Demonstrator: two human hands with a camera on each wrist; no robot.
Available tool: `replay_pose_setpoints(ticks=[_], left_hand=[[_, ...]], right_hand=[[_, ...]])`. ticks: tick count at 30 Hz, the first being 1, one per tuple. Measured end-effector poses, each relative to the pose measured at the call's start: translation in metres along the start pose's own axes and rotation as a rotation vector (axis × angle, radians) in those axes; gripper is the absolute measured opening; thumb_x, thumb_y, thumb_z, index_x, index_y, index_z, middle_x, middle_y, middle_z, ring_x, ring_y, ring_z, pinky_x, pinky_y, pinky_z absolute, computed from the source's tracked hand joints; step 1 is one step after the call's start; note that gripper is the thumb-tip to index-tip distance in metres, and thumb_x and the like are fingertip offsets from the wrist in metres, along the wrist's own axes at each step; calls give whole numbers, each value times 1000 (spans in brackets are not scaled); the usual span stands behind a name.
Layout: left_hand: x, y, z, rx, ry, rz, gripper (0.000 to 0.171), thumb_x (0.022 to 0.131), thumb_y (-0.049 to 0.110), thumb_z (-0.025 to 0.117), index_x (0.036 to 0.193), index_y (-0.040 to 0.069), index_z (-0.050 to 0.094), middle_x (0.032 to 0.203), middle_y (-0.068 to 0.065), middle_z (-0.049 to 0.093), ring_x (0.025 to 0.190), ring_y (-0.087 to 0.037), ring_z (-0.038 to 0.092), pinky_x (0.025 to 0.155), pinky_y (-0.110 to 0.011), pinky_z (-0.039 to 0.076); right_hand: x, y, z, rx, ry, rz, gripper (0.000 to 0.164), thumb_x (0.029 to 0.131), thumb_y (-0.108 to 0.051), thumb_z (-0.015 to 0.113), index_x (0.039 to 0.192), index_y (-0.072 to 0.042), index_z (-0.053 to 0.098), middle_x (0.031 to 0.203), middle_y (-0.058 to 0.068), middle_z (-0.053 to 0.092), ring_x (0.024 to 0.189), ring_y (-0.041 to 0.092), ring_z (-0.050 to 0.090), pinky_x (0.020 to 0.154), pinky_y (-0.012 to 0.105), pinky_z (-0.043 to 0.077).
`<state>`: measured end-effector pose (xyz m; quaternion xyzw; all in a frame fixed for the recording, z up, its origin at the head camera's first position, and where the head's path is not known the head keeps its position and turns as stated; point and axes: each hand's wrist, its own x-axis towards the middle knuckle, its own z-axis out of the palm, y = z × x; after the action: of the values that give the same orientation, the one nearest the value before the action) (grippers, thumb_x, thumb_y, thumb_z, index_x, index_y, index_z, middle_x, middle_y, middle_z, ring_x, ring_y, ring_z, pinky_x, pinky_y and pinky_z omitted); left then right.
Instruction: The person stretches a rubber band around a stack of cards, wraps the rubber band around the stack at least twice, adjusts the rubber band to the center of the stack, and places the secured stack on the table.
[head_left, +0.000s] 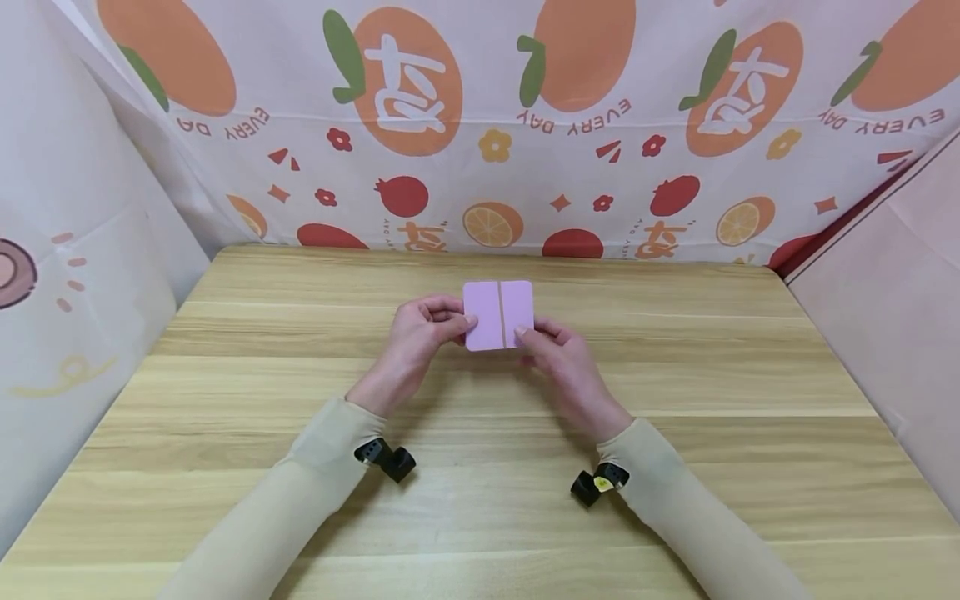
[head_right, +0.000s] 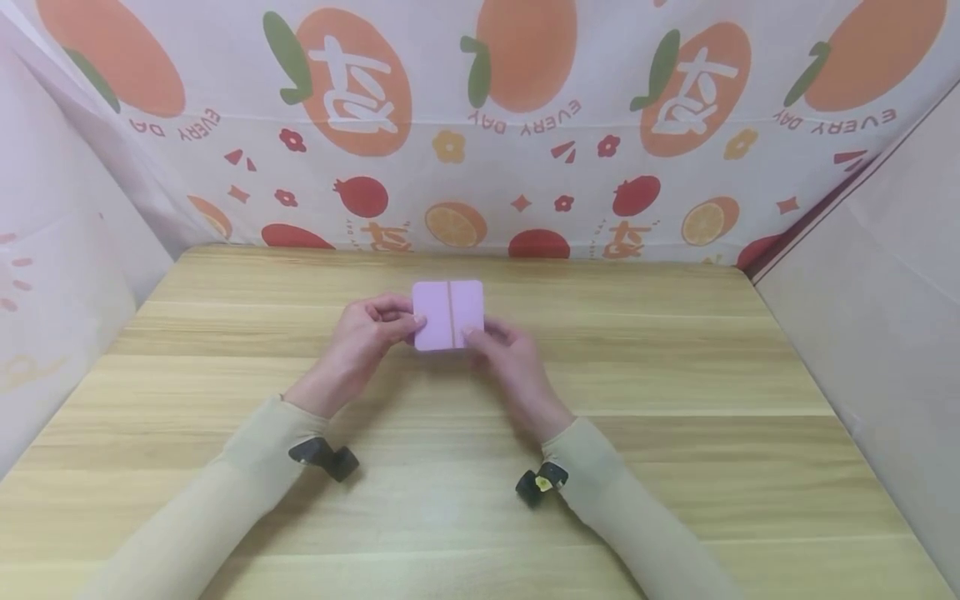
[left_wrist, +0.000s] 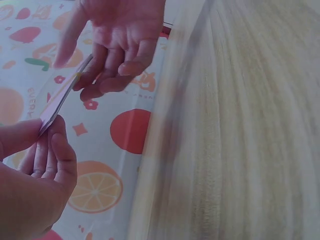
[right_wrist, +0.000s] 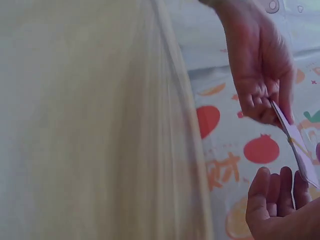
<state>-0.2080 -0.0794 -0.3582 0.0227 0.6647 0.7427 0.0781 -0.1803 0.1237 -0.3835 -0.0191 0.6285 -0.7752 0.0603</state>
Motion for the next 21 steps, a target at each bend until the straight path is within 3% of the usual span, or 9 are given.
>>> replay_pose_setpoints(ticks=[3, 7, 10, 15, 21], left_hand=[[0, 1, 0, 4, -8, -14, 18, 86, -2, 70, 102, -7, 63, 78, -3, 68, 69, -13, 62, 77, -38, 53], [2, 1, 0, 23, -19, -36, 18, 86, 0, 71, 101, -7, 63, 78, -3, 68, 70, -13, 62, 80, -41, 53], [3, 1, 0, 34, -25, -57, 17, 86, 0, 71, 100, -5, 63, 79, -3, 69, 71, -14, 63, 82, -43, 52], [4, 0, -1, 46, -55, -79, 14, 86, 1, 71, 97, -2, 63, 79, -4, 68, 70, -14, 62, 83, -44, 50], [5, -5, 1, 42, -95, -71, 10, 86, -2, 70, 94, -2, 63, 77, -2, 68, 68, -13, 63, 73, -33, 54]], right_hand=[[4, -5, -6, -146, 3, -108, 38, 92, -13, 69, 125, 1, 58, 117, 11, 60, 102, 22, 57, 92, 38, 49], [8, -14, -16, -396, -23, -256, 53, 87, -16, 75, 135, -12, 53, 130, 2, 55, 114, 22, 53, 92, 40, 49], [11, -20, -22, -591, -110, -342, 68, 84, -18, 79, 142, -16, 45, 139, -2, 47, 123, 23, 47, 94, 47, 48], [13, -30, -30, -955, -253, -479, 80, 78, -18, 85, 145, -14, 41, 149, -1, 38, 134, 19, 37, 104, 44, 41], [15, -32, -33, -1116, -324, -555, 84, 74, -18, 88, 144, -10, 43, 150, 4, 38, 137, 21, 34, 111, 39, 34]])
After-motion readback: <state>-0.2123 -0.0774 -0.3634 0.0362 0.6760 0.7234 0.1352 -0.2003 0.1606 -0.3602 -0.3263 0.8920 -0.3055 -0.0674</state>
